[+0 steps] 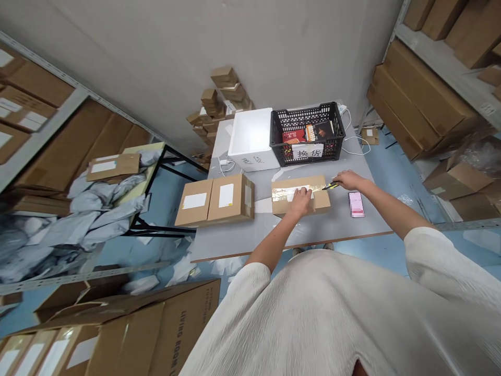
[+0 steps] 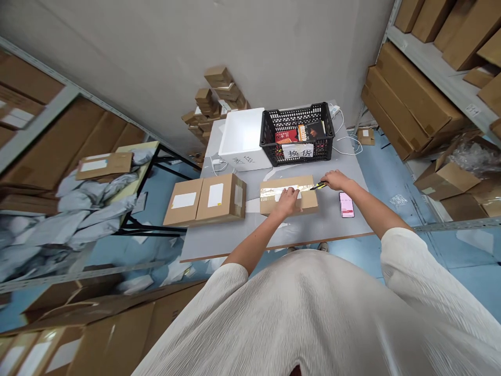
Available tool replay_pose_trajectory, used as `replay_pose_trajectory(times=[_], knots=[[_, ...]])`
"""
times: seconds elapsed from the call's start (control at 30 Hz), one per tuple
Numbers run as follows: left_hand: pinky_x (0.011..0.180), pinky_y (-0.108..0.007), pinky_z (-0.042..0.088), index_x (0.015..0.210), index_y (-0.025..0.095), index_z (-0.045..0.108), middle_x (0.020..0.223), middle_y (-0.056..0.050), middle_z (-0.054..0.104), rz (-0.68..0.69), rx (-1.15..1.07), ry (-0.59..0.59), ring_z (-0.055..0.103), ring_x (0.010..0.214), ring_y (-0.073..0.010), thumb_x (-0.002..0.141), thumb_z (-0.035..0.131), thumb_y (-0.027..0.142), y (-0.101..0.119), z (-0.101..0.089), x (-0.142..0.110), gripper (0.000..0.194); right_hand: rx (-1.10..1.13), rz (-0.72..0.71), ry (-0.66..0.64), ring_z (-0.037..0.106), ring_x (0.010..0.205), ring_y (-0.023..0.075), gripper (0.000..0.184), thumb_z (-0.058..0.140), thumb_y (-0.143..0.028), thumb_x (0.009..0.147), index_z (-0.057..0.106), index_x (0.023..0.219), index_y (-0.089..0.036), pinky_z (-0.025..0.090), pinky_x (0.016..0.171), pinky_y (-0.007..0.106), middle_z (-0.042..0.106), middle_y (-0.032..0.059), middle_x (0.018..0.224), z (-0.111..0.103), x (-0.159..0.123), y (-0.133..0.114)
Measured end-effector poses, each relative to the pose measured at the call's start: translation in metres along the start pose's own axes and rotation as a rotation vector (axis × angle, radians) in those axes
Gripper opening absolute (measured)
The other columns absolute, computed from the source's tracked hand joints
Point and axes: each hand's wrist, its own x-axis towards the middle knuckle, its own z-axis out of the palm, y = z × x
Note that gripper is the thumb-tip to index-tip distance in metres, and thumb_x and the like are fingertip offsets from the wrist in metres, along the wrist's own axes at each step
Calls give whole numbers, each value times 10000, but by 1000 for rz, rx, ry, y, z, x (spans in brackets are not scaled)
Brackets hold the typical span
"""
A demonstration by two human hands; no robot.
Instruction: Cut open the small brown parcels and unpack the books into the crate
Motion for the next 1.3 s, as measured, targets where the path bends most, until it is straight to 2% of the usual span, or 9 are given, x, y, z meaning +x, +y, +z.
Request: replay_pose_trajectory(times=[0.17,0.37,0.53,0.7,0.93,1.1,1.2,1.3], knots=[[1368,-539,233,1494,234,540,1445,-171,574,-9,3,-9,616,1369,-385,691,1018,402,1,-2,0,950,310,48,-138,635,845,226,349,613,-522,979,828,1109,-279,442,776,300,785,25,952,15,-7,12],[1360,-530,251,1477,217,557,1446,-174,578,-9,20,-13,643,1332,-380,703,1016,424,1,-4,-1,924,475,102,-149,563,729,190,399,555,-550,955,799,1051,-249,421,675,280,684,-11,791,31,-24,19],[1347,-544,259,1501,235,547,1460,-174,576,0,37,-29,631,1352,-387,709,1015,446,2,-4,-1,944,520,129,-113,612,782,211,440,539,-530,977,819,1173,-253,469,708,293,768,9,910,37,-37,13],[1345,-576,247,1524,246,539,1463,-184,601,5,46,-49,626,1354,-408,705,1026,420,5,-8,1,968,457,132,46,699,1046,285,446,614,-501,989,817,1277,-227,535,910,332,827,98,1178,39,-32,0],[1371,-548,202,1560,260,528,1504,-170,590,-2,82,-62,646,1356,-368,730,1005,484,8,-14,-5,984,583,139,34,705,943,284,431,611,-541,969,839,1206,-263,554,885,349,824,33,990,57,-43,-1],[1377,-558,173,1584,256,517,1515,-178,589,23,116,-58,610,1409,-383,737,1000,486,12,-15,-10,1002,555,167,65,716,1046,299,439,550,-480,987,822,1237,-242,554,944,371,826,73,1170,64,-41,2],[1383,-556,161,1574,228,534,1505,-189,586,11,124,-54,626,1388,-382,746,997,501,12,-16,-10,987,501,185,54,715,1026,295,409,553,-460,988,818,1229,-261,551,930,369,825,78,1151,60,-32,0],[1382,-586,145,1577,247,531,1502,-180,582,8,117,-47,625,1394,-385,750,996,502,12,-16,-8,982,522,155,28,711,992,283,383,565,-463,984,822,1178,-256,547,900,355,826,72,1114,59,-35,0]])
